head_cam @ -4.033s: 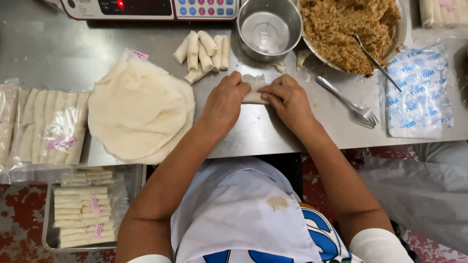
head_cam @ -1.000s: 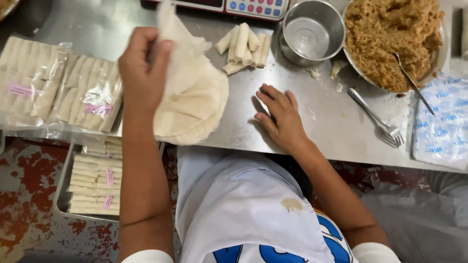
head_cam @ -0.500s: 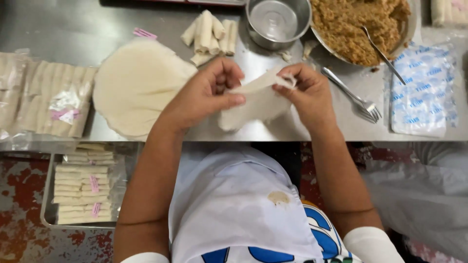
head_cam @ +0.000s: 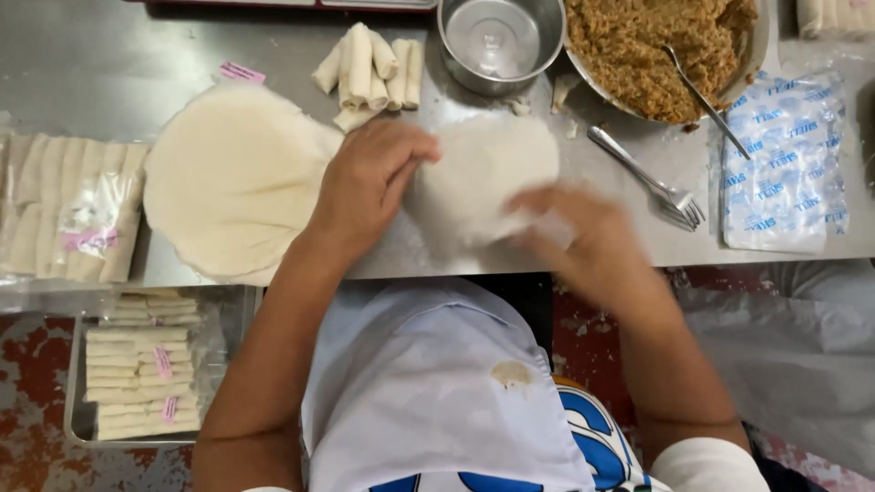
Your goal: A person is peeling spring roll wrappers, adding filling with a fork, and rolling them into cylinders on a stainless steel workbench.
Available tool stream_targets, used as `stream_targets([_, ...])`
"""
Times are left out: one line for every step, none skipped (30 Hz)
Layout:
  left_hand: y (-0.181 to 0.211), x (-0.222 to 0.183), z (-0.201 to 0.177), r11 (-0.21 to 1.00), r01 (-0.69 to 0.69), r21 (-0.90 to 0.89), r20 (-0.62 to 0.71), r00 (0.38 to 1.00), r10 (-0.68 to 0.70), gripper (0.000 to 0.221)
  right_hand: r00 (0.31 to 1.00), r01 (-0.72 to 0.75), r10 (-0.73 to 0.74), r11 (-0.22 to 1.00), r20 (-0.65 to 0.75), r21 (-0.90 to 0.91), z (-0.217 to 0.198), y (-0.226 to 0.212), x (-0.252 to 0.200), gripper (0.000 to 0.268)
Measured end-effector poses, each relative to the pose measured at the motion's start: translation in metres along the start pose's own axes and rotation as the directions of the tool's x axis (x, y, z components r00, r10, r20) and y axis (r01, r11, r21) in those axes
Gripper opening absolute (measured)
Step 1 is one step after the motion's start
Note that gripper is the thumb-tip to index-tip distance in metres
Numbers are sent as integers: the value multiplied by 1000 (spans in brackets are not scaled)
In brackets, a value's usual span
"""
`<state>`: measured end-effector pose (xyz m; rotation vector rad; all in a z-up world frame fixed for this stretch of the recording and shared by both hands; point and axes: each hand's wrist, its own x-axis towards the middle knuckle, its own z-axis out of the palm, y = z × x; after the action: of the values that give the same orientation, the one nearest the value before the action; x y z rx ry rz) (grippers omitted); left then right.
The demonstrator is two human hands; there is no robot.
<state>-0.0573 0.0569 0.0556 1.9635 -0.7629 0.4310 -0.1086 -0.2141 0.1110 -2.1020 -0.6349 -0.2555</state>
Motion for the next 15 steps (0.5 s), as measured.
stream_targets([-15,-17,7,966,22,258,54,998,-37,14,988,-33,30,999,151,14,5,-14,-5,30])
stream_targets([-30,-34,13,866,24,500,97,992,-84,14,953,-67,56,997,298,24,9,-27,-10,37])
stream_targets([-24,-37,18,868,20,495,100,992,-80,14,954,-70,61,997,294,20,10,-15,-14,37])
stream_targets([-18,-41,22,812,48,582,19,997,-72,13,969,-76,80,997,232,-26,11,-3,-18,34])
stream_targets([-8,-50,25,743,95,663,-64,995,-71,16,979,-85,95,994,181,-64,13,8,-24,32])
stream_targets([-6,-53,31,743,103,662,-64,995,-81,16,977,-90,100,994,189,-60,17,18,-23,32])
stream_targets([-4,-54,37,716,111,690,-94,994,-64,15,988,-46,70,984,134,-174,20,29,-22,31])
stream_targets([-2,-55,44,688,120,716,-123,991,-45,14,996,-8,34,958,83,-287,23,39,-21,30])
stream_targets([-6,-53,43,685,121,719,-124,991,-45,14,996,-6,31,959,83,-285,32,53,-16,30])
stream_targets([-11,-52,43,643,196,740,-131,980,-148,26,998,21,1,937,63,-348,40,66,-12,31])
stream_targets([-15,-51,43,597,265,758,-139,959,-248,45,999,44,-29,909,43,-414,49,80,-9,33])
stream_targets([-22,-49,46,597,263,758,-139,959,-247,45,999,44,-29,909,41,-414,56,79,3,33])
stream_targets([-28,-48,49,664,226,712,-79,966,-245,32,996,79,-56,919,72,-386,63,77,15,40])
stream_targets([-34,-47,51,727,191,660,-18,971,-238,21,991,114,-83,927,102,-356,70,76,27,48])
stream_targets([-29,-45,51,728,191,658,-16,970,-241,21,992,111,-79,928,103,-355,74,76,35,48])
